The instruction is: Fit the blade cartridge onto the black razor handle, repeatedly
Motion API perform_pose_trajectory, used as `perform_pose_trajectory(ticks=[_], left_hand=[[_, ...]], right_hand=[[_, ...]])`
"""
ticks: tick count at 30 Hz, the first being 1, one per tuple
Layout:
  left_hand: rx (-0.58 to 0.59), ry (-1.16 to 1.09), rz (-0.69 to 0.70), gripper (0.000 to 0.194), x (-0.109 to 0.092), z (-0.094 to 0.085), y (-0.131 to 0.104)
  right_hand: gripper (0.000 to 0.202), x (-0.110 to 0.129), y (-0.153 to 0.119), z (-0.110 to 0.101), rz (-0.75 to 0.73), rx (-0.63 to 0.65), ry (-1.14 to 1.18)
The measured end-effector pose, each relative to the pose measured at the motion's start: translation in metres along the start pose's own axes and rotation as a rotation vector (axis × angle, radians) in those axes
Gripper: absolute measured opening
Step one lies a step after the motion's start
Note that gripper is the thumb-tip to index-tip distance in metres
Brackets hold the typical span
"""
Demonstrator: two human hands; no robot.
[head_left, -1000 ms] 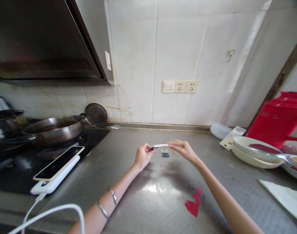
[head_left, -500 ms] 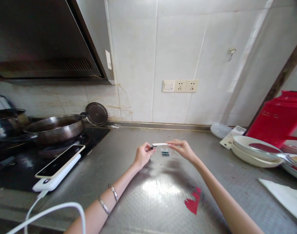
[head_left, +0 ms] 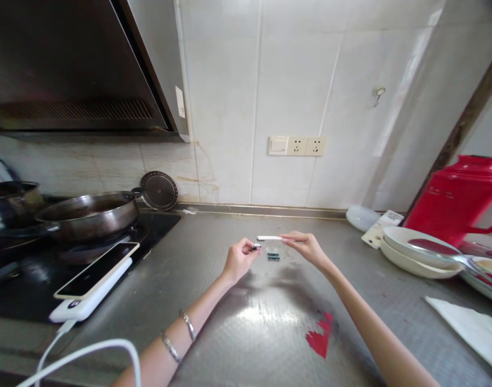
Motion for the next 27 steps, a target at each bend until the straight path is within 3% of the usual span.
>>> perform_pose_trajectory(ticks=[6, 10, 16, 22, 27], left_hand=[[0.003, 0.021, 0.037, 0.020, -0.002, 0.000, -0.001], [0.006, 0.041, 0.071, 0.020, -0.008, 0.000, -0.002], [-0.005, 0.066, 0.095, 0.020, -0.011, -0.002, -0.001], [0.005, 0.055, 0.092, 0.020, -0.009, -0.001, -0.002], [-0.032, 0.073, 0.123, 0.020, -0.009, -0.004, 0.000]], right_hand=[[0.035, 0.001, -0.001, 0.003, -0.004, 0.046, 0.047], [0.034, -0.004, -0.001, -0.003, 0.024, -0.014, 0.051], [0.030, 0.019, 0.000, 0.004, -0.027, 0.039, 0.099], [0.033, -0.001, -0.001, 0.003, 0.038, -0.032, 0.079], [0.030, 0.005, 0.000, 0.005, -0.015, -0.004, 0.135]])
Point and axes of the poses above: each hand's wrist, its own y-axis towards the middle knuckle, its own z-axis out of the palm, x = y × z, the point moved 5 cm from there along y, towards the middle knuckle, and after that the axes turned 13 degrees about -x, right-handed, at the moved point
